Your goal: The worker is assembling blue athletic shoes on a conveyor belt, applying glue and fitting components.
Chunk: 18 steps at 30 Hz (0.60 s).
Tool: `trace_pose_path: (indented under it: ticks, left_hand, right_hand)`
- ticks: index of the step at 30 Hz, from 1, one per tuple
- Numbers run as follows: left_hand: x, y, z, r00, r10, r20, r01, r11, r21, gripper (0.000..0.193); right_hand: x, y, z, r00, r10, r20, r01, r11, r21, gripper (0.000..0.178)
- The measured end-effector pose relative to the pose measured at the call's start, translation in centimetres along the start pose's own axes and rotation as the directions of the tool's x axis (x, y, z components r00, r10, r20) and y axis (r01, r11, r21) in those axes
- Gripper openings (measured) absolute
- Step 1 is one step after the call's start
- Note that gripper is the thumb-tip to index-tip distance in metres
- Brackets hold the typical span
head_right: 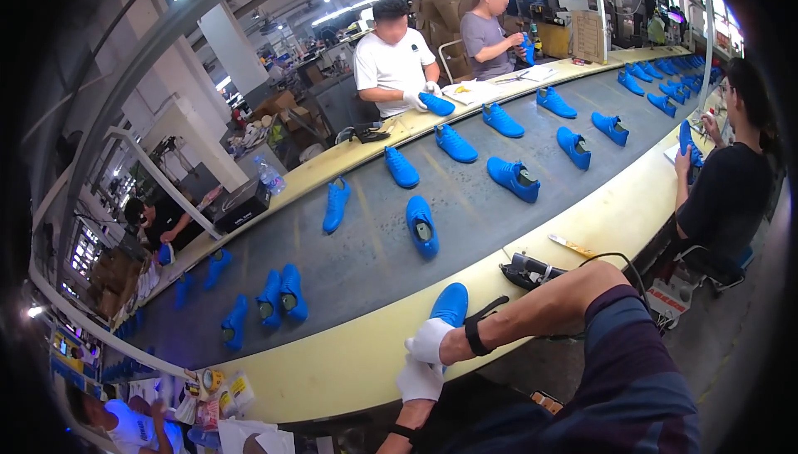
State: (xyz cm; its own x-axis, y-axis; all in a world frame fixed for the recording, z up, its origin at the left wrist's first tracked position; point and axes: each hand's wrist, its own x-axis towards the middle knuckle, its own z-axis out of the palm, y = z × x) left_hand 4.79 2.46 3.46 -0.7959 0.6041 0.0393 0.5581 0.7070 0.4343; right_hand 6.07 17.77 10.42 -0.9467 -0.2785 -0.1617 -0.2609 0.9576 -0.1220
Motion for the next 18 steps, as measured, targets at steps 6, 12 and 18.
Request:
trace_pose_path:
  ticks: [6,12,18]
  left_hand:
    - [0.0,0.0,1.0,1.0,-0.018,0.014,0.017,1.0,0.026,0.043]
    - [0.6,-0.2,1.9,0.997,-0.022,0.077,0.022,1.0,-0.008,0.043]
    - [2.2,-3.7,1.5,0.974,0.111,0.197,-0.028,0.924,-0.381,0.05]
  right_hand:
    - [-1.1,-0.5,1.7,0.977,0.077,-0.198,-0.063,0.995,0.075,0.016]
    - [-2.4,-0.3,2.1,0.967,0.086,-0.241,-0.065,0.994,0.092,0.013]
    - [-5.8,0.0,0.2,0.942,0.209,-0.261,-0.131,0.949,0.287,0.023]
